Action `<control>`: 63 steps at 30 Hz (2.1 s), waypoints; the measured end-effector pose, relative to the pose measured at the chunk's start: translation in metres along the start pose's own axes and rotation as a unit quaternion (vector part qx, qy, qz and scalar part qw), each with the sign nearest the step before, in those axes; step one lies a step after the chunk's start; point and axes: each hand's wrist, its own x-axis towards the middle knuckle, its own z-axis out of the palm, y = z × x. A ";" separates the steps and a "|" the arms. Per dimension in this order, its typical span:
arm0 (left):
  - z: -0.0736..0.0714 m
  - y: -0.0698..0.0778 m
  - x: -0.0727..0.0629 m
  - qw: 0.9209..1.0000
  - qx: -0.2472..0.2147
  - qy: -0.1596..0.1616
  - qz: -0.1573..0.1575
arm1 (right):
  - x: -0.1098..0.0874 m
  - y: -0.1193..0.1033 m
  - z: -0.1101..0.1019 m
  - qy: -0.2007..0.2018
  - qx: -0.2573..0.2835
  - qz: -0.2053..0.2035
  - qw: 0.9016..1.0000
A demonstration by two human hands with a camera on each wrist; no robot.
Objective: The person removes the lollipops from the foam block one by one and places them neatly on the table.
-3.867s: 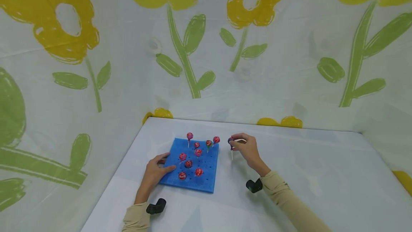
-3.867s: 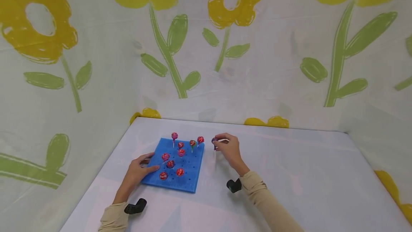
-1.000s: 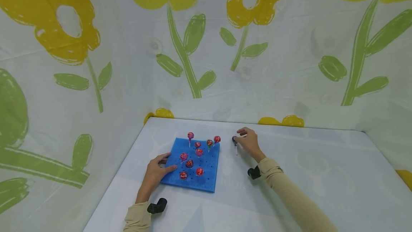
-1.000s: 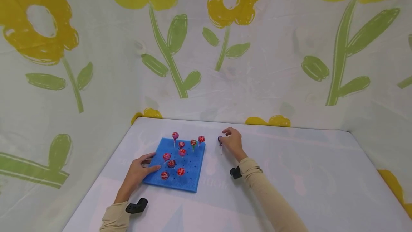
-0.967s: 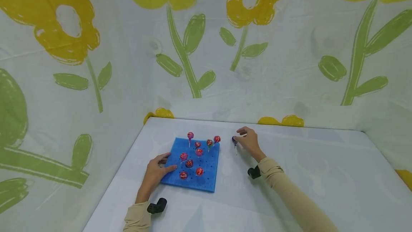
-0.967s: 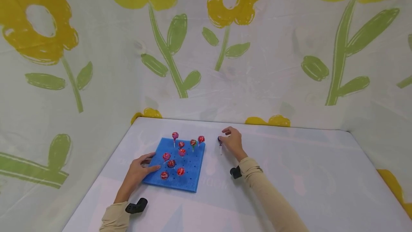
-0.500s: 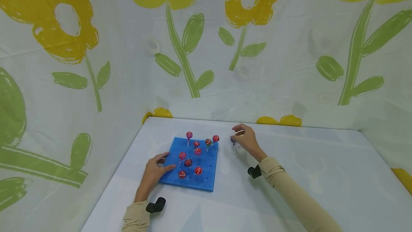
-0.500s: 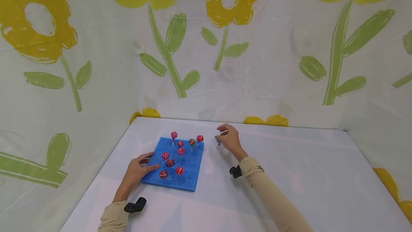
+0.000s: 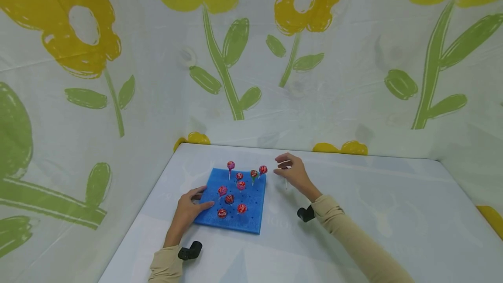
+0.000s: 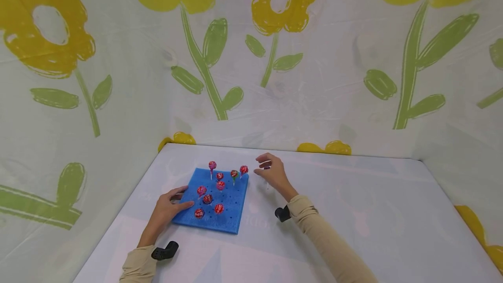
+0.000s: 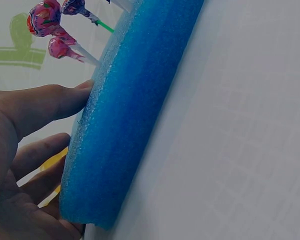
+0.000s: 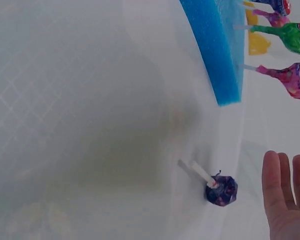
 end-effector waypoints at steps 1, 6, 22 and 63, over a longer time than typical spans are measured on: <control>0.000 0.000 0.000 1.000 0.000 0.000 0.000 | 0.000 0.000 0.002 0.000 0.003 -0.004 1.000; 0.001 -0.001 0.000 1.000 0.000 0.003 0.001 | -0.002 -0.002 0.008 0.001 0.017 -0.017 1.000; 0.001 -0.003 0.001 1.000 -0.002 0.004 0.004 | -0.006 0.001 0.034 0.001 0.069 -0.022 0.997; 0.002 -0.002 -0.001 1.000 -0.003 0.011 -0.002 | -0.023 -0.042 0.041 0.017 0.133 -0.084 0.987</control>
